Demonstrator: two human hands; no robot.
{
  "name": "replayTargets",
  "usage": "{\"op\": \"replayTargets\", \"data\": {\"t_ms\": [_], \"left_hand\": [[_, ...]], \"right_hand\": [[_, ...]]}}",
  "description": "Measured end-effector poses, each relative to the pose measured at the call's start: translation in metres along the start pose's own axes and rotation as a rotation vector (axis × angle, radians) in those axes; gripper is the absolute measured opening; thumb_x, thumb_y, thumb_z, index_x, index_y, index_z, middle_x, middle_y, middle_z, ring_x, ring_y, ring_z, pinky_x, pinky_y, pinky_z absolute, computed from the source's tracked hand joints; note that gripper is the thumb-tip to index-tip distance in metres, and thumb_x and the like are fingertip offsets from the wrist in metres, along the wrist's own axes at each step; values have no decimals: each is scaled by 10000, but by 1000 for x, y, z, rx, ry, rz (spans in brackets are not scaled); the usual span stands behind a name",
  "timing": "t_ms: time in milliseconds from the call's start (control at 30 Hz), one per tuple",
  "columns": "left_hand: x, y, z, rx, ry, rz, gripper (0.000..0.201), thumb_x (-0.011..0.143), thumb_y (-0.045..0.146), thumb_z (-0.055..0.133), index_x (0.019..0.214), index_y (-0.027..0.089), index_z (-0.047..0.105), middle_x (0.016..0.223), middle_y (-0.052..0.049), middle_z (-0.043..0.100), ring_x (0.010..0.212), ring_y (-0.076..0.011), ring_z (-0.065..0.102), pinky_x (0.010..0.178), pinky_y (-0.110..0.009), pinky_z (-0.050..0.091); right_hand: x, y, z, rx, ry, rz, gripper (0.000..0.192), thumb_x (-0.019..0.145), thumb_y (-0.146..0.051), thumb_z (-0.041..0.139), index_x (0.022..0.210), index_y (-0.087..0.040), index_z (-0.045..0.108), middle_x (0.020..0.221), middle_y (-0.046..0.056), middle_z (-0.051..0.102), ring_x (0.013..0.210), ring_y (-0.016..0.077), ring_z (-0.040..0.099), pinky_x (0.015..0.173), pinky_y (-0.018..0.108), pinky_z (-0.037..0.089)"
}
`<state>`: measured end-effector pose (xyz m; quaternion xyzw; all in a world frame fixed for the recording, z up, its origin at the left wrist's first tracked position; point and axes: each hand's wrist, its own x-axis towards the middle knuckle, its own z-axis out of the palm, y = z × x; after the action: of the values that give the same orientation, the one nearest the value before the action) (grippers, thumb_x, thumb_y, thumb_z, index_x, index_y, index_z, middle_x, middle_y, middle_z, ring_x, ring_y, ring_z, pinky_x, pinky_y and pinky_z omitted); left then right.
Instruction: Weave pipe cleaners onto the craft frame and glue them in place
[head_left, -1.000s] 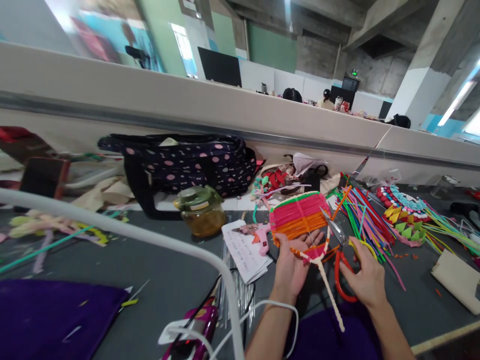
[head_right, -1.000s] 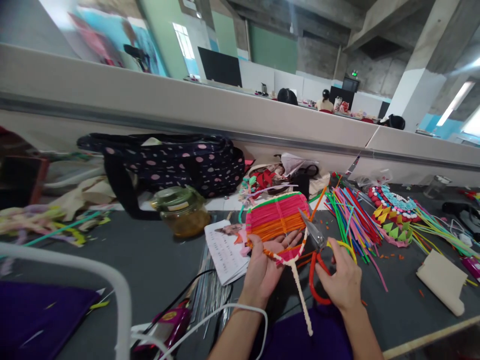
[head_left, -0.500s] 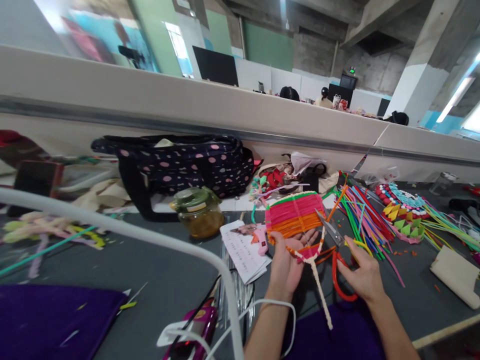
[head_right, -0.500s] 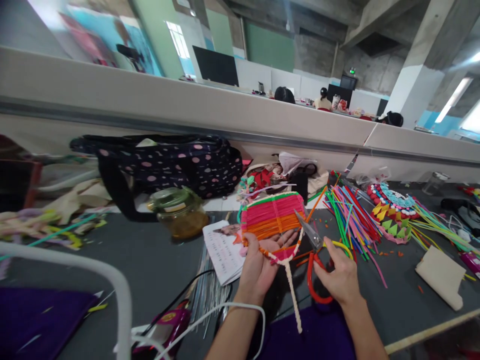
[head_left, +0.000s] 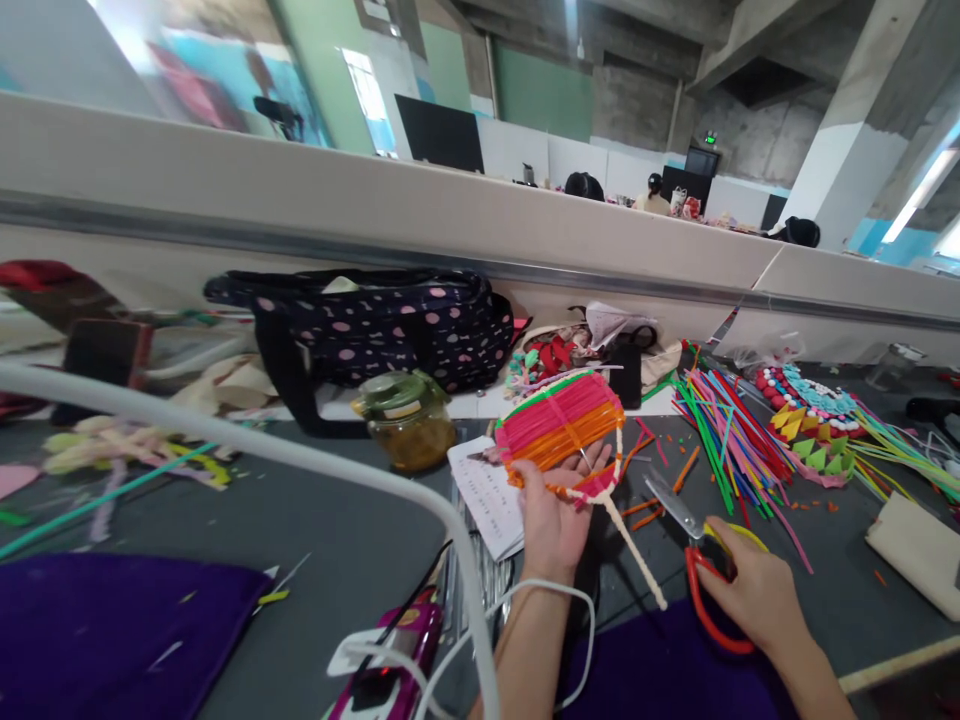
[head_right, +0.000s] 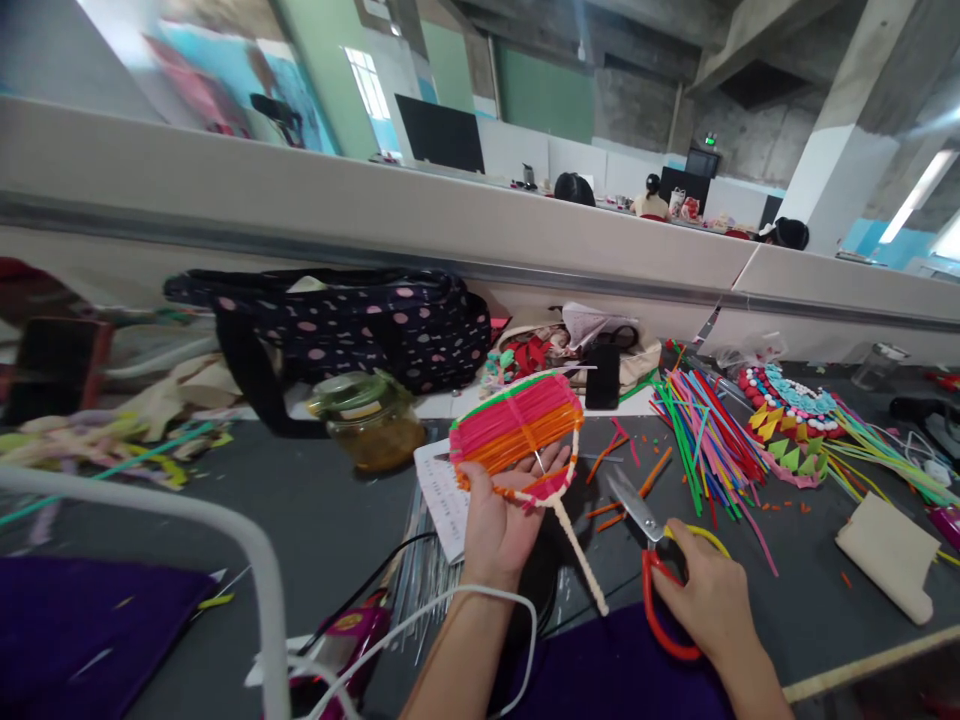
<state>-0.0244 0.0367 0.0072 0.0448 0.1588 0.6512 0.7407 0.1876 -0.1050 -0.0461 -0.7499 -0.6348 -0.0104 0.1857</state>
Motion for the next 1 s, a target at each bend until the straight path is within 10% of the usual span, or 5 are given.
{"op": "replayTargets", "data": {"t_ms": [567,733,1000], "left_hand": [[-8,-6,3,-20,-85,25,522,861,536,414,1258,217,526,1323,-172,512,1221,-337,483,924,-532,468],[-9,-10,1,4,-43,-11,525,872,520,401,1259,183,507,1330,-190,499,1204,-321,504,930,-494,474],[-15,-28,0,91,-92,73,558,861,538,414,1343,260,423,1378,-123,477,1284,-263,422,1036,-409,381]], "right_hand": [[-8,16,20,-163,2,295,484,848,-473,464,1210,-159,531,775,93,679,703,253,667,560,312,453],[-4,-3,3,-280,72,134,337,874,-419,469,1054,-188,635,826,141,671,824,295,640,673,363,474],[57,-88,-9,268,113,-351,541,903,-425,443,1367,-152,385,1097,138,634,972,270,602,782,389,522]]}}
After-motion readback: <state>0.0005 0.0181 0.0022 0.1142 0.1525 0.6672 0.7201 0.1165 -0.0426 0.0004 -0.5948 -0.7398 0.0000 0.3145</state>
